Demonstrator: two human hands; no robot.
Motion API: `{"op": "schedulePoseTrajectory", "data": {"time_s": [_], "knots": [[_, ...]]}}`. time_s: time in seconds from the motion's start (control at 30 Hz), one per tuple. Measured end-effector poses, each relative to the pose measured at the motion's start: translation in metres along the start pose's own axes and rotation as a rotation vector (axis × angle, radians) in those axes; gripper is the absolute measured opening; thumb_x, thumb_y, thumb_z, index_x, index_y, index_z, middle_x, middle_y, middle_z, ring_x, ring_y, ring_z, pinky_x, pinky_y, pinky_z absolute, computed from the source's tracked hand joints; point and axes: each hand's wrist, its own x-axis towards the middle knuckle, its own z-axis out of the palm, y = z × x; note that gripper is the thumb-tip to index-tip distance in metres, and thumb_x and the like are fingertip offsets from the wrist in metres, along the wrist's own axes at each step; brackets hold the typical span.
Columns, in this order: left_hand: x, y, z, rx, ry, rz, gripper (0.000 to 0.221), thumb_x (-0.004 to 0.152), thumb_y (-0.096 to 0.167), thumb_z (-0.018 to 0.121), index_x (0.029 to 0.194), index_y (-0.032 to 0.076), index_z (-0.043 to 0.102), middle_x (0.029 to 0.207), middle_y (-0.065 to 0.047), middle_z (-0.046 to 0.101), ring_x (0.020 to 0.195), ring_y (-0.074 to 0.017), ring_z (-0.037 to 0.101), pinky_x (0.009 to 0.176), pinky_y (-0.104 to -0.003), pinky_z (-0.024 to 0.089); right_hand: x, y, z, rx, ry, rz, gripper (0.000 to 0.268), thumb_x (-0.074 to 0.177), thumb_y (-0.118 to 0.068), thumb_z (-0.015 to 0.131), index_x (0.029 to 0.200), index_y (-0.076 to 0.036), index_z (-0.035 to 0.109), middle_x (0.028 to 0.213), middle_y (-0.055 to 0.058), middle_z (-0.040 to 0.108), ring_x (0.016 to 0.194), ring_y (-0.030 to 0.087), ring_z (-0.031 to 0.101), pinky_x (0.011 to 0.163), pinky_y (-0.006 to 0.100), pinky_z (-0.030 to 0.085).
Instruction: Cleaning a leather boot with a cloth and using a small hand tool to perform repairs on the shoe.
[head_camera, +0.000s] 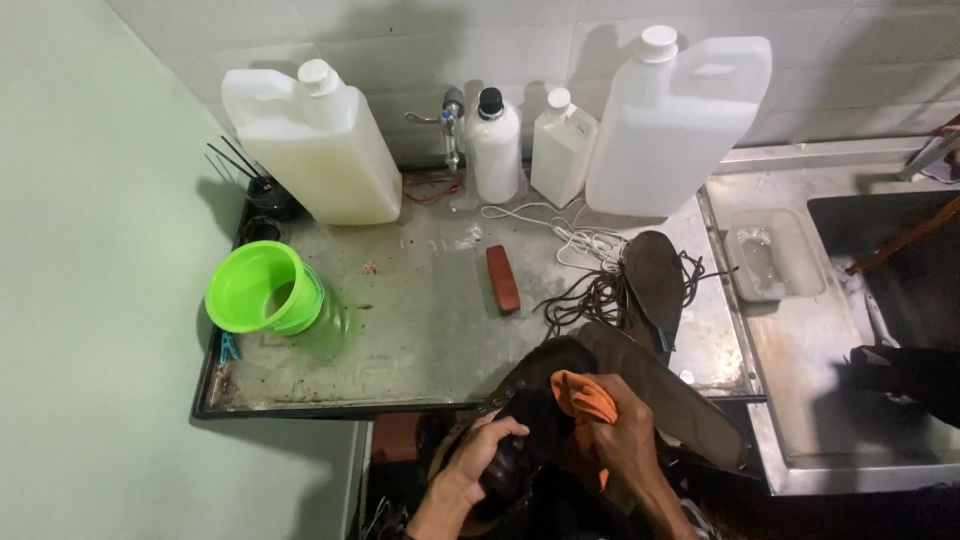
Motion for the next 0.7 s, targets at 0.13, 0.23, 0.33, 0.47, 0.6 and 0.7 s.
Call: {"op": "schedulePoseTrajectory", "data": {"time_s": [0.13,0.23,0.33,0.47,0.6,0.7], "knots": [[-0.008,0.008,0.012,-0.051,-0.007,-0.082,0.009,0.08,0.007,0.078,0.083,-0.002,0.075,0.076,-0.02,0.074,0.062,-0.0328,0.07,0.058,-0.039,0.056,0.001,-0.003,-0.003,-0.156,-0.012,0.116,0.047,0.076,0.0,0.056,0.113,-0.018,0.078,0.101,0.002,0.077,0.089,0.022,0.073,0.069,0.036,0.052],[-0.002,0.005,0.011,0.442,0.141,-0.204,0.118,0.06,0.059,0.086,0.157,0.012,0.037,0.163,-0.003,0.041,0.149,-0.0199,0.043,0.119,-0.035,0.039,-0.009,-0.003,-0.004,-0.164,-0.005,0.035,0.049,0.077,0.0,0.053,0.118,-0.017,0.074,0.103,0.004,0.076,0.087,0.023,0.074,0.065,0.036,0.058],[-0.001,-0.002,0.011,0.396,0.175,-0.145,0.081,0.073,0.048,0.082,0.146,0.021,0.057,0.154,0.001,0.049,0.143,-0.0177,0.049,0.117,-0.035,0.042,-0.014,-0.022,-0.003,-0.221,0.016,0.096,0.043,0.076,-0.003,0.063,0.111,-0.021,0.079,0.099,-0.002,0.079,0.087,0.018,0.076,0.067,0.032,0.054],[-0.015,0.005,0.015,0.217,0.073,-0.019,0.042,0.081,0.026,0.077,0.119,0.009,0.078,0.115,-0.005,0.08,0.109,-0.0212,0.074,0.095,-0.032,0.057,-0.026,-0.027,0.003,-0.136,-0.051,0.021,0.038,0.078,-0.008,0.07,0.115,-0.015,0.078,0.1,0.004,0.079,0.087,0.017,0.077,0.073,0.029,0.058],[-0.018,0.006,0.013,0.163,0.039,-0.009,0.033,0.085,0.022,0.074,0.115,0.008,0.079,0.11,-0.008,0.081,0.104,-0.0236,0.074,0.093,-0.033,0.056,-0.022,-0.073,-0.019,0.007,-0.572,-0.124,0.045,0.068,-0.008,0.068,0.111,-0.014,0.081,0.117,0.006,0.079,0.106,0.021,0.077,0.09,0.033,0.058],[-0.027,0.008,0.017,0.123,0.049,0.034,0.049,0.081,0.019,0.076,0.129,0.011,0.073,0.119,-0.009,0.079,0.113,-0.0234,0.073,0.099,-0.032,0.056,-0.029,-0.054,-0.014,0.06,-0.215,0.037,0.028,0.088,-0.024,0.07,0.111,-0.014,0.081,0.089,0.003,0.076,0.057,0.011,0.071,0.047,0.025,0.062]]}}
